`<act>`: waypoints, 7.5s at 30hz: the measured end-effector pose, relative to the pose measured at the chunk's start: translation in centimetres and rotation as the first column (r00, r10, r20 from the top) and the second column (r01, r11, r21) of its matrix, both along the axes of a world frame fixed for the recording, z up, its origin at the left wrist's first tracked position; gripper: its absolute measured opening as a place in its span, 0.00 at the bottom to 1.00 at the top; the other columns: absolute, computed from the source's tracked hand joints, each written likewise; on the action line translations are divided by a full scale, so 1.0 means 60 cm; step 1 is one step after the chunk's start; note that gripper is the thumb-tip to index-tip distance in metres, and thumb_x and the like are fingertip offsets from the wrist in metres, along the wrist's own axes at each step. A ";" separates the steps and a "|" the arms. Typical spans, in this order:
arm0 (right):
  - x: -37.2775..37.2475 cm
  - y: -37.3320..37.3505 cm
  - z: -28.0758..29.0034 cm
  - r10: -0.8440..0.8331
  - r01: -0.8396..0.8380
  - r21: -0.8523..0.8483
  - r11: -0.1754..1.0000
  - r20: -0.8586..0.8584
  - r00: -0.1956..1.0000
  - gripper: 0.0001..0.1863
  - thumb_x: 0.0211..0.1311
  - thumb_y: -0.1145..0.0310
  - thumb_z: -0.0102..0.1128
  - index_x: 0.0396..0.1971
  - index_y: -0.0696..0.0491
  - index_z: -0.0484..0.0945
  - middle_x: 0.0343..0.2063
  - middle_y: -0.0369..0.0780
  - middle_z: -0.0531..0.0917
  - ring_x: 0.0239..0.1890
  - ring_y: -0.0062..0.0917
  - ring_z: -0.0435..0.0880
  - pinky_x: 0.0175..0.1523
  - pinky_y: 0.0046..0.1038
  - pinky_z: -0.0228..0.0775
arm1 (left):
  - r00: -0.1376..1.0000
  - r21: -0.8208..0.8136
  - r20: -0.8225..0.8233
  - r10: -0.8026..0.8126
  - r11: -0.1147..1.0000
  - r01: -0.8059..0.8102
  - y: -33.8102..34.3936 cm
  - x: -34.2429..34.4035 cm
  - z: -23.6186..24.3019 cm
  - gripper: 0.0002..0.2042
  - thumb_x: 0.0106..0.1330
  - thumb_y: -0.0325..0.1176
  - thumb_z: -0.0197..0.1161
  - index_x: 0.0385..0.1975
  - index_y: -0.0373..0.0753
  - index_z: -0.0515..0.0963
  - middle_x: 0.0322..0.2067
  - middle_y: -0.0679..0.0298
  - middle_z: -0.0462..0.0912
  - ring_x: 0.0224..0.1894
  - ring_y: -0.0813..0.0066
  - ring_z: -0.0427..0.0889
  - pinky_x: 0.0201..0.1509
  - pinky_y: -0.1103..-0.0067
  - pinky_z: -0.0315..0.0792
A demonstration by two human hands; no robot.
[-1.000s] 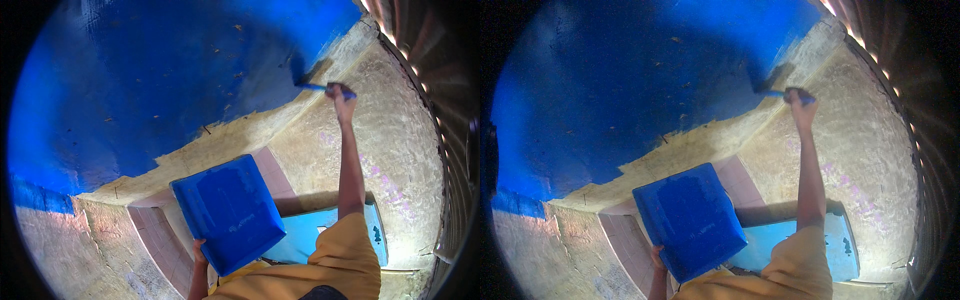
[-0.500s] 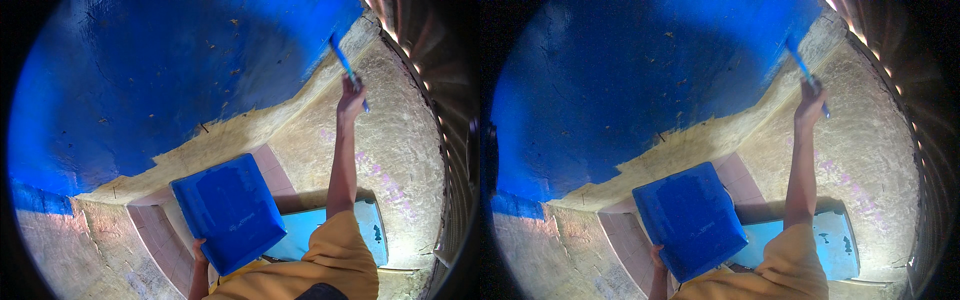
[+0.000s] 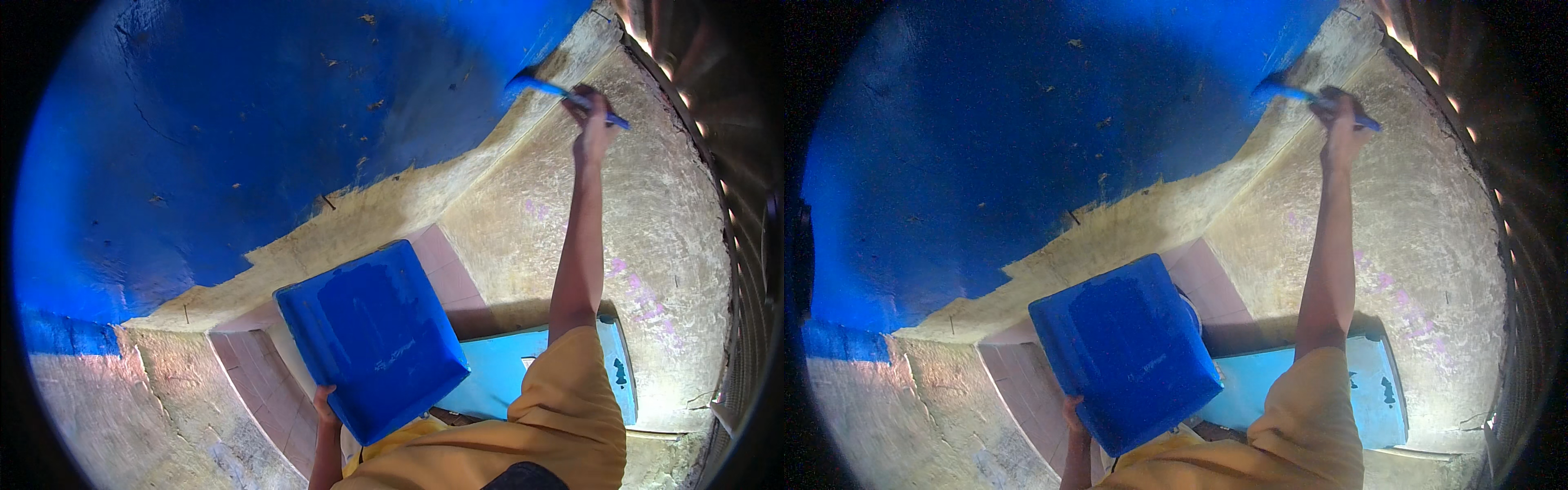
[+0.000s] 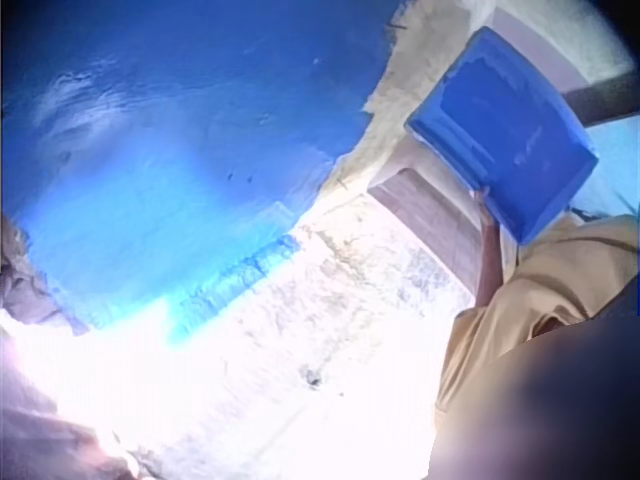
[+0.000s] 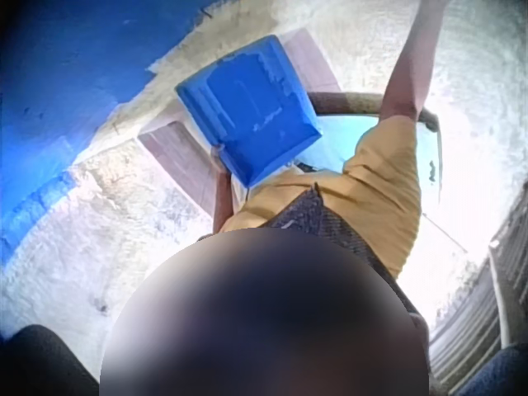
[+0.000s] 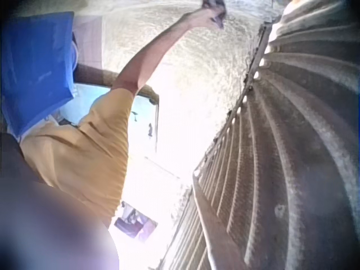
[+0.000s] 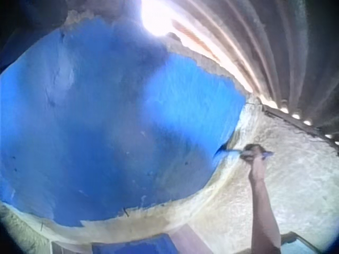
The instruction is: The person paints a ceiling by hand using a brush and a blue tray.
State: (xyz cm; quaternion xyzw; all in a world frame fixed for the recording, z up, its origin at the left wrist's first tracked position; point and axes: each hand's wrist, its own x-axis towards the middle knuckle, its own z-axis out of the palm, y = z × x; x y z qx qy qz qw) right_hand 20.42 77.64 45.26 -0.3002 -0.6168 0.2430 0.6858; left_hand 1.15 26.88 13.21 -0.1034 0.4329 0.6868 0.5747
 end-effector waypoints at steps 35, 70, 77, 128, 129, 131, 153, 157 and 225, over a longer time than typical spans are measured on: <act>0.043 -0.054 -0.360 -0.001 -0.068 -0.391 0.918 -0.176 0.984 0.14 0.67 0.65 0.44 0.38 0.61 0.72 0.37 0.46 0.79 0.35 0.31 0.81 0.44 0.34 0.79 | 1.000 -0.016 -0.012 0.015 1.000 -0.015 0.001 -0.022 0.015 0.28 0.44 0.40 0.58 0.49 0.36 0.69 0.41 0.57 0.75 0.44 0.60 0.73 0.50 0.68 0.69; -0.003 0.009 0.138 0.027 -0.005 0.202 0.979 -0.105 0.994 0.11 0.62 0.71 0.50 0.33 0.67 0.72 0.34 0.50 0.79 0.35 0.35 0.81 0.40 0.37 0.80 | 0.998 -0.047 -0.060 0.003 0.999 -0.006 0.015 -0.008 0.040 0.18 0.48 0.39 0.58 0.39 0.37 0.73 0.35 0.59 0.75 0.39 0.64 0.74 0.45 0.71 0.70; -0.024 -0.016 0.015 0.196 -0.151 0.131 0.980 -0.479 0.856 0.18 0.66 0.62 0.41 0.39 0.65 0.68 0.40 0.50 0.75 0.44 0.38 0.77 0.56 0.41 0.71 | 1.000 -0.043 -0.008 -0.012 0.999 0.011 0.018 -0.009 0.052 0.21 0.46 0.40 0.58 0.41 0.36 0.72 0.36 0.60 0.76 0.40 0.63 0.74 0.46 0.70 0.70; -0.020 -0.081 0.031 0.009 -0.001 0.048 0.999 -0.165 0.986 0.14 0.63 0.68 0.48 0.35 0.67 0.72 0.33 0.49 0.79 0.34 0.35 0.81 0.36 0.37 0.81 | 0.997 -0.102 -0.077 0.010 0.995 -0.017 0.018 -0.011 0.060 0.15 0.46 0.40 0.58 0.31 0.39 0.73 0.30 0.61 0.73 0.33 0.66 0.74 0.39 0.72 0.70; -0.020 -0.074 0.057 0.009 0.000 0.059 0.998 -0.156 0.988 0.14 0.63 0.68 0.48 0.35 0.67 0.73 0.32 0.49 0.80 0.33 0.34 0.82 0.34 0.36 0.82 | 0.998 -0.103 -0.056 0.013 0.994 -0.019 0.018 -0.011 0.061 0.15 0.46 0.41 0.58 0.31 0.39 0.73 0.30 0.62 0.73 0.33 0.66 0.74 0.39 0.72 0.70; -0.023 -0.056 0.121 0.047 -0.033 0.103 0.994 -0.136 0.990 0.14 0.62 0.68 0.49 0.34 0.67 0.73 0.32 0.50 0.80 0.34 0.34 0.82 0.34 0.36 0.82 | 1.000 -0.105 -0.016 0.024 0.994 -0.025 0.018 -0.011 0.058 0.14 0.46 0.41 0.58 0.30 0.39 0.72 0.29 0.62 0.73 0.34 0.66 0.74 0.40 0.72 0.70; -0.035 -0.036 0.168 -0.010 0.002 0.130 0.992 0.063 0.998 0.16 0.61 0.65 0.49 0.33 0.66 0.76 0.29 0.48 0.81 0.25 0.31 0.82 0.32 0.31 0.80 | 0.998 -0.023 -0.056 -0.037 0.999 0.036 0.000 -0.003 0.032 0.23 0.48 0.40 0.56 0.44 0.36 0.71 0.38 0.57 0.74 0.42 0.61 0.73 0.47 0.69 0.69; -0.047 -0.033 0.286 -0.080 0.119 0.212 0.970 -0.183 0.980 0.14 0.60 0.67 0.47 0.33 0.65 0.72 0.31 0.48 0.80 0.28 0.35 0.82 0.39 0.34 0.80 | 0.998 -0.056 -0.039 -0.045 0.997 0.043 -0.004 -0.003 0.005 0.27 0.50 0.39 0.54 0.52 0.32 0.67 0.44 0.51 0.74 0.45 0.55 0.74 0.50 0.66 0.70; -0.185 -0.242 -0.227 0.303 -0.248 -0.243 0.938 0.226 0.926 0.08 0.58 0.75 0.55 0.33 0.64 0.78 0.34 0.43 0.83 0.35 0.23 0.81 0.41 0.24 0.77 | 0.999 -0.012 0.029 0.044 0.999 -0.044 -0.023 -0.003 0.021 0.25 0.47 0.40 0.57 0.46 0.35 0.71 0.38 0.57 0.76 0.41 0.62 0.75 0.46 0.68 0.72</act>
